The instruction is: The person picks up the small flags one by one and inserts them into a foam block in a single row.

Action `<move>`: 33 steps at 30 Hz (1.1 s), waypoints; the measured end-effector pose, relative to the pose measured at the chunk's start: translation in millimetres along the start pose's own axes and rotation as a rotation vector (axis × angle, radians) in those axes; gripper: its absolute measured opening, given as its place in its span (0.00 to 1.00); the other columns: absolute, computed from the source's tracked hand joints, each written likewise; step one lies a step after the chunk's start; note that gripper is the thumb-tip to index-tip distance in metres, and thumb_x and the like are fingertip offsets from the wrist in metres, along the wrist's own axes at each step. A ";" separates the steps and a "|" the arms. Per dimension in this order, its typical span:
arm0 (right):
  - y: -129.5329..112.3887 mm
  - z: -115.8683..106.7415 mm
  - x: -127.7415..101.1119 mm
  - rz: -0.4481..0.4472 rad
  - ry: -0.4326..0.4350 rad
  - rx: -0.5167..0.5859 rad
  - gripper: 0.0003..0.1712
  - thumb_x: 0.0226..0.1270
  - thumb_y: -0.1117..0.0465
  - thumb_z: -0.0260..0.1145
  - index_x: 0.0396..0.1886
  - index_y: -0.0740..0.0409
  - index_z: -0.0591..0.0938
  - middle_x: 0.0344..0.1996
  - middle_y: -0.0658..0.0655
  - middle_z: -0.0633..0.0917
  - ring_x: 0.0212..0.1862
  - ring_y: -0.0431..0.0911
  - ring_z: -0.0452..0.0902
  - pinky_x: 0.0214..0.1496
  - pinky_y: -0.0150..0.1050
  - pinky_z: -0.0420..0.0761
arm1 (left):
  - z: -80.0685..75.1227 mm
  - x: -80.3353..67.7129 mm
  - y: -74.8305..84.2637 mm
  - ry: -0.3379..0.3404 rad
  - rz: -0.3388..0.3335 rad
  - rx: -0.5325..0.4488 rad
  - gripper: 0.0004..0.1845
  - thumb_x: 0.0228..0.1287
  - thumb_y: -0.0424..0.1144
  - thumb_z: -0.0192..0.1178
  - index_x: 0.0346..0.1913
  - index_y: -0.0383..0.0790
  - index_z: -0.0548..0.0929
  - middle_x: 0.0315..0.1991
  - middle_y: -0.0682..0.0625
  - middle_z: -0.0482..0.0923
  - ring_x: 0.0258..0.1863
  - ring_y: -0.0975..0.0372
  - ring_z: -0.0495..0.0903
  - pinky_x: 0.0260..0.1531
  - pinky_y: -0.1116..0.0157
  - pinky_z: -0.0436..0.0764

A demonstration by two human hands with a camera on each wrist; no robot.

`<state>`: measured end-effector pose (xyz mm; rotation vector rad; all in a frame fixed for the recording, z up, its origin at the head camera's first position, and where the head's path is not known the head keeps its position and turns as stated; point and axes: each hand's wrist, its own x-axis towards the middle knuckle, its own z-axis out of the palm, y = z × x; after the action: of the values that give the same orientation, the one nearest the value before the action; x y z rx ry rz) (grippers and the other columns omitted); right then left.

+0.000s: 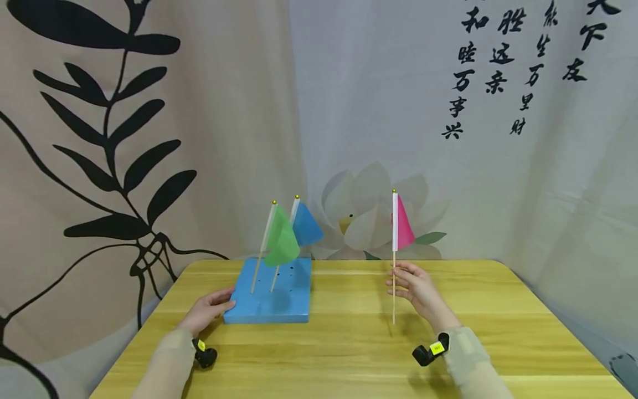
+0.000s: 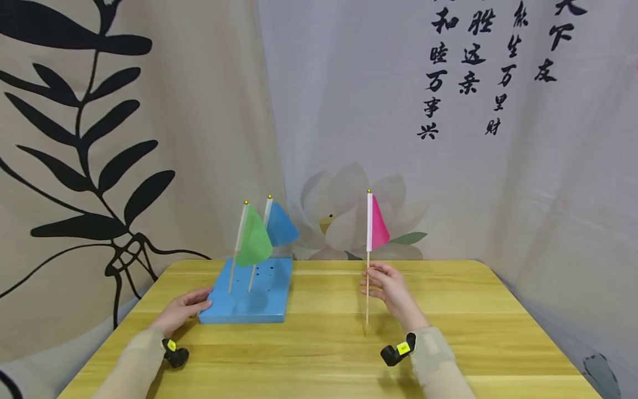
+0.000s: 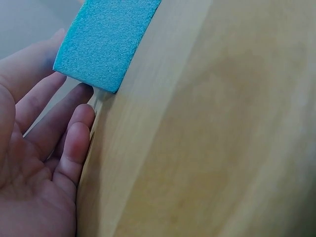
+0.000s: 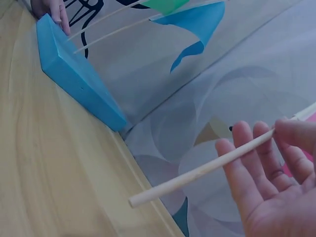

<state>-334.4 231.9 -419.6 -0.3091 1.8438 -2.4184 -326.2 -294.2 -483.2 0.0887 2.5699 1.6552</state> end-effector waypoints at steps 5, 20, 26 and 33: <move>-1.9 5.6 6.6 -0.005 -0.005 0.002 0.05 0.74 0.64 0.58 0.46 0.55 0.78 0.38 0.56 0.82 0.42 0.49 0.84 0.51 0.53 0.80 | 4.4 -0.3 0.3 0.004 0.008 -0.001 0.34 0.67 0.50 0.61 0.72 0.41 0.66 0.70 0.36 0.62 0.67 0.43 0.63 0.60 0.43 0.66; -2.5 37.4 19.9 -0.034 0.021 0.004 0.07 0.71 0.65 0.61 0.47 0.57 0.80 0.41 0.58 0.83 0.44 0.52 0.83 0.48 0.47 0.82 | 5.1 -4.2 1.4 0.002 0.000 -0.009 0.35 0.67 0.50 0.62 0.72 0.40 0.65 0.70 0.36 0.61 0.68 0.42 0.61 0.61 0.43 0.65; 0.8 49.2 29.5 -0.030 0.013 -0.008 0.08 0.72 0.64 0.61 0.47 0.58 0.79 0.42 0.57 0.83 0.52 0.59 0.79 0.51 0.47 0.81 | 4.5 -4.7 2.1 0.007 -0.008 0.003 0.35 0.68 0.51 0.61 0.73 0.40 0.65 0.70 0.36 0.61 0.67 0.42 0.62 0.61 0.43 0.65; 1.5 58.7 38.7 -0.035 0.003 0.016 0.08 0.72 0.64 0.60 0.48 0.59 0.78 0.42 0.56 0.84 0.51 0.55 0.81 0.56 0.50 0.78 | 3.3 -1.8 1.8 -0.009 0.006 0.017 0.35 0.69 0.50 0.59 0.73 0.39 0.64 0.70 0.35 0.61 0.67 0.42 0.62 0.61 0.43 0.65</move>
<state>-359.9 168.7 -402.1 -0.3397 1.8353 -2.4565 -324.1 -290.7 -482.9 0.1049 2.5803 1.6310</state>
